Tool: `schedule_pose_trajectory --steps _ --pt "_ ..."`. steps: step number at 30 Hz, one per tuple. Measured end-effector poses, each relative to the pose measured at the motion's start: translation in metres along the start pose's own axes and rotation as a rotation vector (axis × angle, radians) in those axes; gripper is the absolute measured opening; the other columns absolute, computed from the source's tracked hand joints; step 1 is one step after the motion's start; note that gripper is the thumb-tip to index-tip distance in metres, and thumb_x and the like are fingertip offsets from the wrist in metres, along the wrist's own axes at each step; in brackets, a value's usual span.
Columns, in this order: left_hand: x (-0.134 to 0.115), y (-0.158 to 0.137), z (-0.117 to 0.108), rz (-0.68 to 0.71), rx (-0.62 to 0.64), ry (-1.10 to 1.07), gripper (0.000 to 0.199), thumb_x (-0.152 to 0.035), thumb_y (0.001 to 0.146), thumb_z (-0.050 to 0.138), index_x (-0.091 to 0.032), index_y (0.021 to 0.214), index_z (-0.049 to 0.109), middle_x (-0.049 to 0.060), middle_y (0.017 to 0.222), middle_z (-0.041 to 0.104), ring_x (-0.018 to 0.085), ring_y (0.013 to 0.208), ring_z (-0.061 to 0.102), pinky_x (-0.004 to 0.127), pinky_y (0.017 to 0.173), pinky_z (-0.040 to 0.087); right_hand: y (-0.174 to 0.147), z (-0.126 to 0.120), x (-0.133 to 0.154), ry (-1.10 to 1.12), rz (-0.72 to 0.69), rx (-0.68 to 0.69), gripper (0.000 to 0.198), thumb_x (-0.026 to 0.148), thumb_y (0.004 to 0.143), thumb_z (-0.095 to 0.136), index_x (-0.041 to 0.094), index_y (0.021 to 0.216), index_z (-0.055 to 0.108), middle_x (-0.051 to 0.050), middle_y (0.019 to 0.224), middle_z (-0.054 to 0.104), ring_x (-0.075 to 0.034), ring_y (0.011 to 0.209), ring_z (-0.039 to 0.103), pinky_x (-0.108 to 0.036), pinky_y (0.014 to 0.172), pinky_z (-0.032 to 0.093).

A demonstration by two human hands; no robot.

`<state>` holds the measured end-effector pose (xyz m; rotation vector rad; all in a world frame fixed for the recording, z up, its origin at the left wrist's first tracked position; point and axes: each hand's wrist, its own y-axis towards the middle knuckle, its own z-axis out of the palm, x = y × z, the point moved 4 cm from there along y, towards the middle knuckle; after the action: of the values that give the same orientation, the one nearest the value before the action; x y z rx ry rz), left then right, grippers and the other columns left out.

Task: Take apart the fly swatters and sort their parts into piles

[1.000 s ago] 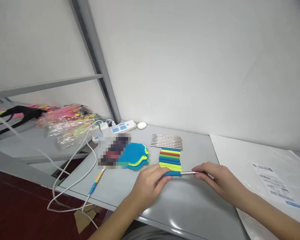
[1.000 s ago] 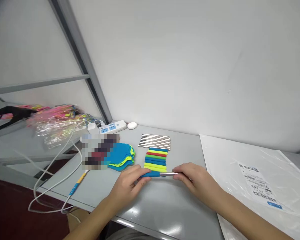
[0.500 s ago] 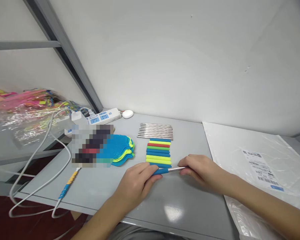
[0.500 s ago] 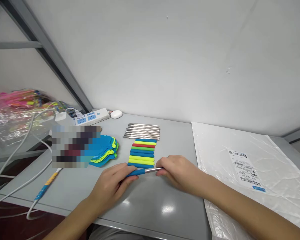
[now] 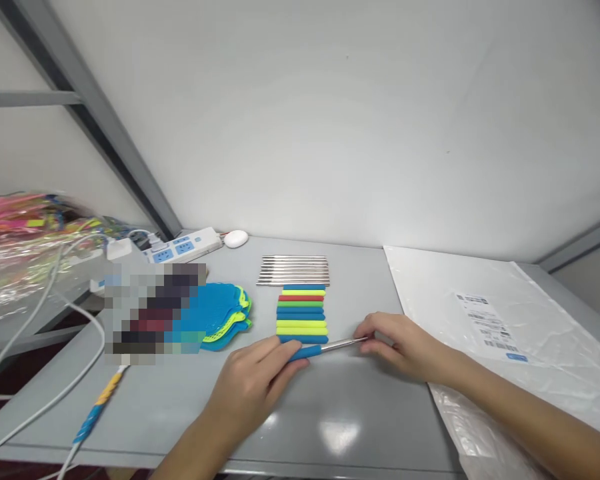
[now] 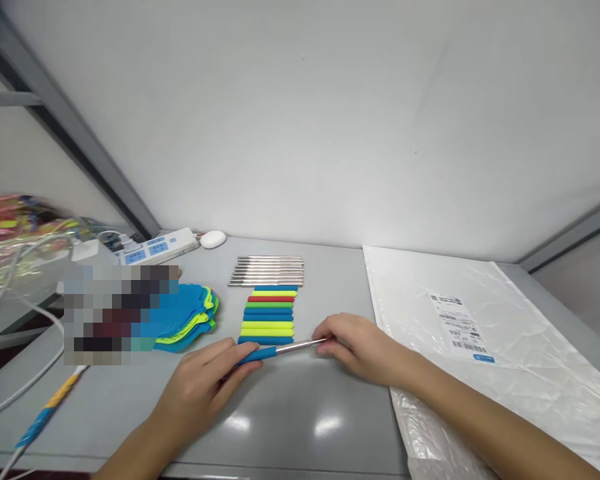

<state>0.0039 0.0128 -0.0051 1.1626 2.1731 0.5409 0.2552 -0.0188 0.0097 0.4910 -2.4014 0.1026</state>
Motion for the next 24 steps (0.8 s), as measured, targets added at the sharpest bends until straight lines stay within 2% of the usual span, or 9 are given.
schedule_pose_trajectory --steps 6,9,15,20,24 --pt "-0.002 0.002 0.0 0.016 0.025 -0.033 0.016 -0.023 0.094 0.055 -0.018 0.107 0.063 0.0 0.071 0.058 0.011 0.061 0.054 0.021 0.059 0.043 0.003 0.009 -0.007 0.037 -0.159 -0.205 0.01 0.025 0.093 0.054 0.022 0.094 0.064 -0.002 0.085 0.071 -0.013 0.076 0.066 -0.025 0.07 0.049" --pt "-0.004 0.004 0.001 0.018 0.031 -0.034 0.017 -0.022 0.094 0.054 -0.018 0.109 0.062 0.0 0.072 0.059 0.011 0.063 0.055 0.021 0.061 0.044 0.006 0.008 -0.008 0.054 -0.217 -0.251 0.009 0.021 0.092 0.055 0.021 0.092 0.064 -0.002 0.083 0.072 -0.013 0.074 0.066 -0.024 0.068 0.05" --pt "-0.004 0.006 0.002 0.002 0.017 -0.002 0.016 -0.023 0.095 0.053 -0.018 0.107 0.063 0.0 0.072 0.058 0.011 0.062 0.054 0.021 0.059 0.043 0.01 0.003 -0.006 -0.019 -0.328 -0.174 0.011 0.023 0.095 0.05 0.02 0.092 0.061 -0.004 0.085 0.073 -0.014 0.075 0.067 -0.026 0.068 0.051" --pt "-0.003 0.004 0.002 0.033 0.034 0.081 0.015 -0.024 0.094 0.056 -0.019 0.106 0.063 -0.001 0.069 0.057 0.011 0.06 0.052 0.023 0.056 0.039 0.009 0.002 0.002 -0.131 -0.234 -0.051 0.017 0.028 0.098 0.044 0.02 0.095 0.058 -0.005 0.087 0.071 -0.016 0.077 0.064 -0.031 0.073 0.048" --pt "-0.014 0.007 0.005 0.09 0.067 0.144 0.014 -0.027 0.093 0.058 -0.02 0.104 0.063 -0.002 0.067 0.056 0.012 0.059 0.051 0.025 0.056 0.036 0.005 0.006 0.026 -0.3 -0.226 0.057 0.02 0.033 0.098 0.044 0.019 0.098 0.058 -0.005 0.087 0.066 -0.019 0.082 0.059 -0.036 0.08 0.042"
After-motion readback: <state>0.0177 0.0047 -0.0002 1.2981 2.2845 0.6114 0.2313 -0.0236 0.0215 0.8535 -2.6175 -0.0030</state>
